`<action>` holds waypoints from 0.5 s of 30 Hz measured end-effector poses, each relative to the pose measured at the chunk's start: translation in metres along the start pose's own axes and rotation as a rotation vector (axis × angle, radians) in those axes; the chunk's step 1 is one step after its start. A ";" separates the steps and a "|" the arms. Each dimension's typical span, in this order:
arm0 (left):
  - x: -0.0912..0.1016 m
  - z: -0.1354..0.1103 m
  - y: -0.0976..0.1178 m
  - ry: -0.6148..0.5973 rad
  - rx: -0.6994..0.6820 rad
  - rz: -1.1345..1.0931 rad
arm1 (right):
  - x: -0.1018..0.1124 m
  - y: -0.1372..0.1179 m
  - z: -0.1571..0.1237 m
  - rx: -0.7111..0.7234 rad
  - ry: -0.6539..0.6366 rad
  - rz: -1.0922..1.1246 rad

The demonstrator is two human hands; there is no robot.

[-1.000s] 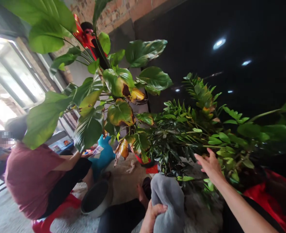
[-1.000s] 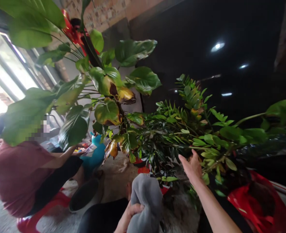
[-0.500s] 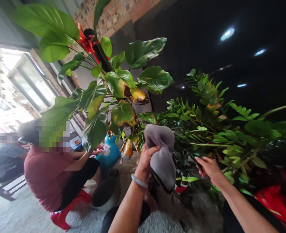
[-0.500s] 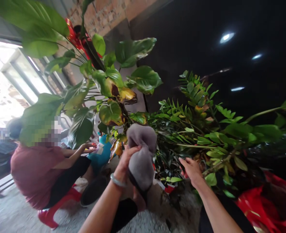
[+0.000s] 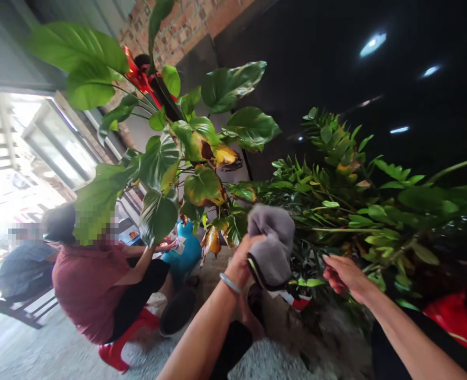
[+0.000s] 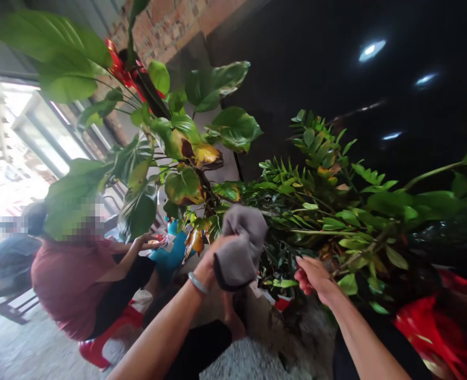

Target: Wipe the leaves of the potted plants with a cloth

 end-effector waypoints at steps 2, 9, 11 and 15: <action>-0.004 -0.002 -0.034 -0.035 0.118 0.056 | -0.003 0.002 -0.002 -0.008 -0.029 -0.008; 0.003 -0.006 0.029 0.009 -0.112 -0.014 | 0.004 0.007 -0.001 -0.052 -0.018 -0.023; 0.004 0.001 0.037 0.038 -0.149 -0.027 | 0.004 0.008 0.001 -0.051 -0.001 -0.012; 0.003 0.007 -0.020 0.011 0.024 0.131 | 0.000 0.010 0.004 -0.025 0.007 0.013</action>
Point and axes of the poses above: each hand's wrist, its own z-axis towards the middle knuckle, its own x-axis out of the back of the hand, y = z × x, the point moved 10 cm from there along z, towards the middle knuckle, and after that the axes turned 4 degrees about x, right-handed, at the moved point
